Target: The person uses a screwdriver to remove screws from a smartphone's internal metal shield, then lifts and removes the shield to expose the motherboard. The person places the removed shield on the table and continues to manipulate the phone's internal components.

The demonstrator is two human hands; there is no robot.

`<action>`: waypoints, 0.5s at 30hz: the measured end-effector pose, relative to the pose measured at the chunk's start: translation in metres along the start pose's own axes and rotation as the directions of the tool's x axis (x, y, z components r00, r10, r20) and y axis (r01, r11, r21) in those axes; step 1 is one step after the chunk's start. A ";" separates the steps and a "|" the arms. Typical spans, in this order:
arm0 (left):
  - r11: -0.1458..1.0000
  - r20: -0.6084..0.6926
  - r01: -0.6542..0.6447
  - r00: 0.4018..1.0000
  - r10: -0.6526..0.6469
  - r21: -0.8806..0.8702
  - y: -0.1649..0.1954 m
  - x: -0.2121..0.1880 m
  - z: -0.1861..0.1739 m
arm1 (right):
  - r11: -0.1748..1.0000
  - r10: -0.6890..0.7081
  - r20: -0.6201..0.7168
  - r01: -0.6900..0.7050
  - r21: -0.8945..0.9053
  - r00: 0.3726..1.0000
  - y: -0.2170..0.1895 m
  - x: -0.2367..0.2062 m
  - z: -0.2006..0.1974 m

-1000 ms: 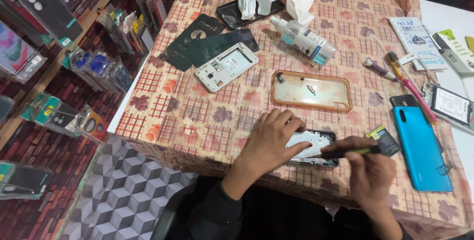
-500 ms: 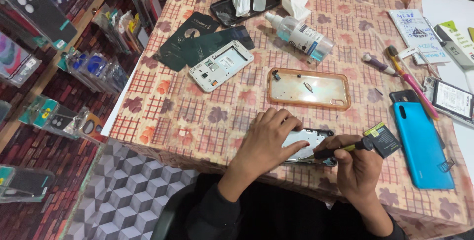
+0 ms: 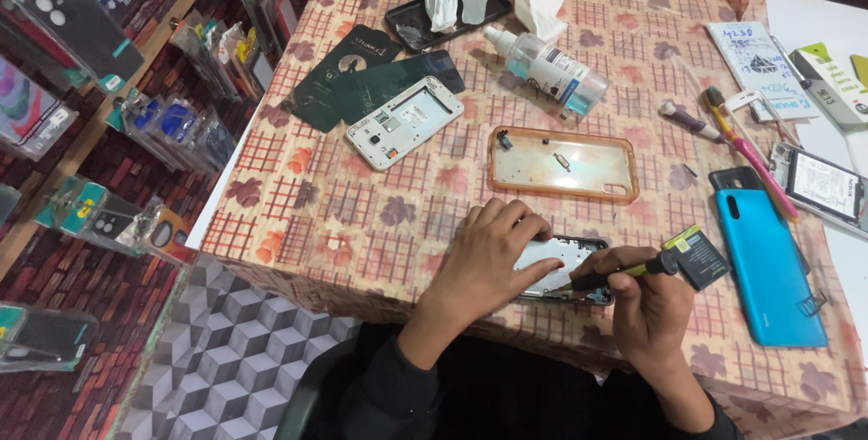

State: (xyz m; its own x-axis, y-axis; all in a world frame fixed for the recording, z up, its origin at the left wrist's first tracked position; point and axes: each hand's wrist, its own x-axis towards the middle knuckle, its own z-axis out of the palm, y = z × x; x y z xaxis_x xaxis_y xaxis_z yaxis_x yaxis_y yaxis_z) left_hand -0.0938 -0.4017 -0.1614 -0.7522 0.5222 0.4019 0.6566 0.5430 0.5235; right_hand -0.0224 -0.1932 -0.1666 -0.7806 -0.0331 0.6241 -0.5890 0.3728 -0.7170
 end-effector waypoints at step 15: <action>1.000 -0.017 -0.007 1.000 0.007 -0.019 0.002 0.001 -0.003 | 0.992 -0.123 0.064 0.123 0.006 0.990 -0.009 0.006 0.000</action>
State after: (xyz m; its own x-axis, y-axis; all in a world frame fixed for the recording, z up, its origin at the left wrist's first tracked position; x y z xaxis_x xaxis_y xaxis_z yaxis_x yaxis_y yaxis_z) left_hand -0.0933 -0.4020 -0.1574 -0.7483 0.5150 0.4180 0.6610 0.5267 0.5345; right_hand -0.0222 -0.1971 -0.1566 -0.7138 -0.1377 0.6867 -0.6819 0.3600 -0.6367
